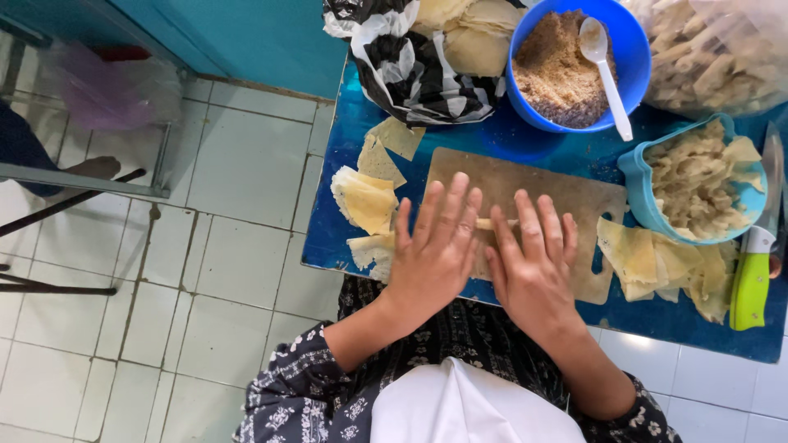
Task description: The person folds thin square pastry wrappers on a cutting board, spoons a brown sugar mixture from a blue bowl onto each wrapper, folds the wrapper over the filling into a closed piece, and places the folded pieces into a bowl of finished pieces.
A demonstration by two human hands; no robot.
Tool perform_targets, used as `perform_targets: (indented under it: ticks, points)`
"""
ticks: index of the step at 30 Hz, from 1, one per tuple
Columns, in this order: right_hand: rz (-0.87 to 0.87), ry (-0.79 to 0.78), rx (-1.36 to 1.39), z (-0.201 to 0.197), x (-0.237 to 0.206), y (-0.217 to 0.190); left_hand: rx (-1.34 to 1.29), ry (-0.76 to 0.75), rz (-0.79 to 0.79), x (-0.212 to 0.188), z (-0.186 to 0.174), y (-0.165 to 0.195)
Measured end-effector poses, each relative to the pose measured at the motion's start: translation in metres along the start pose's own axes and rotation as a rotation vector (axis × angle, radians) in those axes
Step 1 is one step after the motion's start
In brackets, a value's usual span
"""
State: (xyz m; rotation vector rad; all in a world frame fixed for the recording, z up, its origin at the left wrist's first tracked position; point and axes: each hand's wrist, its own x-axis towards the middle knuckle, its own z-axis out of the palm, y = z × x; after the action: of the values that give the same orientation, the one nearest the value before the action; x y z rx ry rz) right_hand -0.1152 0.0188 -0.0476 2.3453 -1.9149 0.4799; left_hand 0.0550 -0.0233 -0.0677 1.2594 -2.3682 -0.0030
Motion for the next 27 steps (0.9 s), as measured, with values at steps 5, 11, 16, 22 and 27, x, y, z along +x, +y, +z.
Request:
perform_targets:
  ticks: [5, 11, 16, 22, 27]
  points:
    - [0.030, -0.047, 0.220, -0.006, 0.016, 0.010, -0.048, -0.045, -0.095, -0.001, 0.000, -0.002]
    - [0.052, 0.072, 0.307, -0.004, 0.025, 0.019, -0.085, -0.027, -0.117, -0.002, -0.003, -0.003]
    - [-0.051, 0.107, 0.180, 0.003, 0.034, 0.028, -0.149, -0.017, -0.123, -0.001, -0.005, -0.003]
    - [-0.171, 0.150, -0.100, 0.004, 0.039, 0.025, -0.181, 0.030, -0.146, 0.001, -0.005, -0.003]
    - [-0.076, 0.157, 0.146, 0.003, 0.041, 0.032, -0.216, 0.076, -0.162, -0.001, -0.005, -0.002]
